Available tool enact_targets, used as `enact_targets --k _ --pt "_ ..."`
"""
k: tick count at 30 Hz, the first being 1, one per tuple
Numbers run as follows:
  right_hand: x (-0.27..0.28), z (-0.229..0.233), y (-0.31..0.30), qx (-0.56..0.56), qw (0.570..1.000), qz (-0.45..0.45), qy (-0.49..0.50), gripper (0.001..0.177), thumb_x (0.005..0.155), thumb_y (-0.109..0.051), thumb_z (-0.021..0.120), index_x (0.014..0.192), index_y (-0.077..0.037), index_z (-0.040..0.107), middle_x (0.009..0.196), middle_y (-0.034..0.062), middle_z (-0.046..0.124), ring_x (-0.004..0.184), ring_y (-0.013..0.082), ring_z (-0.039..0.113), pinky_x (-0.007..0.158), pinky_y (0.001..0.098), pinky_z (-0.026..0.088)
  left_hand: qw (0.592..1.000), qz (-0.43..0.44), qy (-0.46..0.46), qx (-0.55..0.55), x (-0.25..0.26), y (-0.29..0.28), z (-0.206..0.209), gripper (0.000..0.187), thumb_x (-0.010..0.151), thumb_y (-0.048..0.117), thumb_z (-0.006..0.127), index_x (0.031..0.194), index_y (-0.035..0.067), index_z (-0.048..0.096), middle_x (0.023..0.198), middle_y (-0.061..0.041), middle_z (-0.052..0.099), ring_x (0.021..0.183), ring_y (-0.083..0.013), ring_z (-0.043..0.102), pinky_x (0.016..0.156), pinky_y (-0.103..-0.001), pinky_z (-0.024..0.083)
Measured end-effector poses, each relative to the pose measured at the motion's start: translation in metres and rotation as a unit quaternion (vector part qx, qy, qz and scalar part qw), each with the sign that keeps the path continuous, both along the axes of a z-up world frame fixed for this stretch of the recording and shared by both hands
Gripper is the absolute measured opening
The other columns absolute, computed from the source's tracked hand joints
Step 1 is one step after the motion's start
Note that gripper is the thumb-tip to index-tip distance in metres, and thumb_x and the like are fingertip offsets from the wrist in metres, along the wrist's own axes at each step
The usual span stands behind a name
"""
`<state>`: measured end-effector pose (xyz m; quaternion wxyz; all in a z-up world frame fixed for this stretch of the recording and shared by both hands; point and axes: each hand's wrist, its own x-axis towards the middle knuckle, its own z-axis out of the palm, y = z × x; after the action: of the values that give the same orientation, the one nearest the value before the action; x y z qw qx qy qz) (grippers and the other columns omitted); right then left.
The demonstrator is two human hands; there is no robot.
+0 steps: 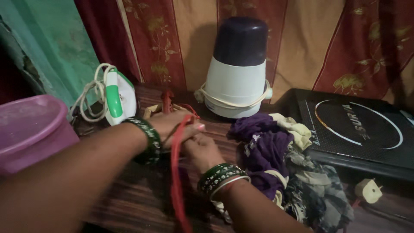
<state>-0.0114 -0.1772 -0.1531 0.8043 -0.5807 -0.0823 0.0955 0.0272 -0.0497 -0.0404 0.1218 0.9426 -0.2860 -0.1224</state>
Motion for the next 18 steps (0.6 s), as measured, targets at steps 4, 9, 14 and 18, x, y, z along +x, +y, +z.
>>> enact_targets --k 4,9,14,18 --pt "-0.016 0.031 -0.026 -0.117 0.988 -0.018 0.099 0.033 0.096 -0.027 0.063 0.109 0.002 0.074 0.097 0.0129 0.075 0.08 0.0216 0.068 0.069 0.0342 0.052 0.997 0.016 -0.041 0.066 -0.001 -0.019 -0.015 0.061 0.099 0.056 0.021 0.128 0.024 0.064 0.131 -0.009 0.064 0.126 -0.0334 0.056 0.106 -0.063 0.034" --pt "-0.041 0.08 -0.061 -0.031 0.96 0.039 0.276 0.045 0.101 -0.034 0.048 0.123 0.004 0.063 0.1 0.0197 0.076 0.093 0.0292 0.076 0.085 0.0443 0.063 0.991 0.107 0.003 0.079 0.004 -0.019 -0.025 0.063 0.102 0.052 0.021 0.121 0.021 0.073 0.128 -0.008 0.072 0.13 -0.0294 0.06 0.12 -0.058 0.024" --pt "-0.054 0.136 -0.126 0.051 0.978 0.119 0.162 0.063 0.098 -0.054 0.048 0.13 -0.001 0.058 0.085 0.0134 0.074 0.056 0.017 0.068 0.048 0.0253 0.056 0.989 0.135 -0.028 0.057 0.007 -0.019 -0.042 0.055 0.102 0.049 0.028 0.126 0.027 0.072 0.131 -0.012 0.068 0.133 -0.0323 0.056 0.126 -0.057 0.015" --pt "-0.064 0.174 -0.151 0.196 0.943 0.262 0.058 0.048 0.117 -0.025 0.058 0.152 0.007 0.051 0.093 0.0107 0.071 0.067 0.0193 0.067 0.057 0.0304 0.056 0.989 0.119 -0.037 0.074 0.004 -0.019 -0.044 0.051 0.1 0.038 0.03 0.129 0.028 0.071 0.134 -0.01 0.067 0.132 -0.0326 0.057 0.127 -0.057 0.012"
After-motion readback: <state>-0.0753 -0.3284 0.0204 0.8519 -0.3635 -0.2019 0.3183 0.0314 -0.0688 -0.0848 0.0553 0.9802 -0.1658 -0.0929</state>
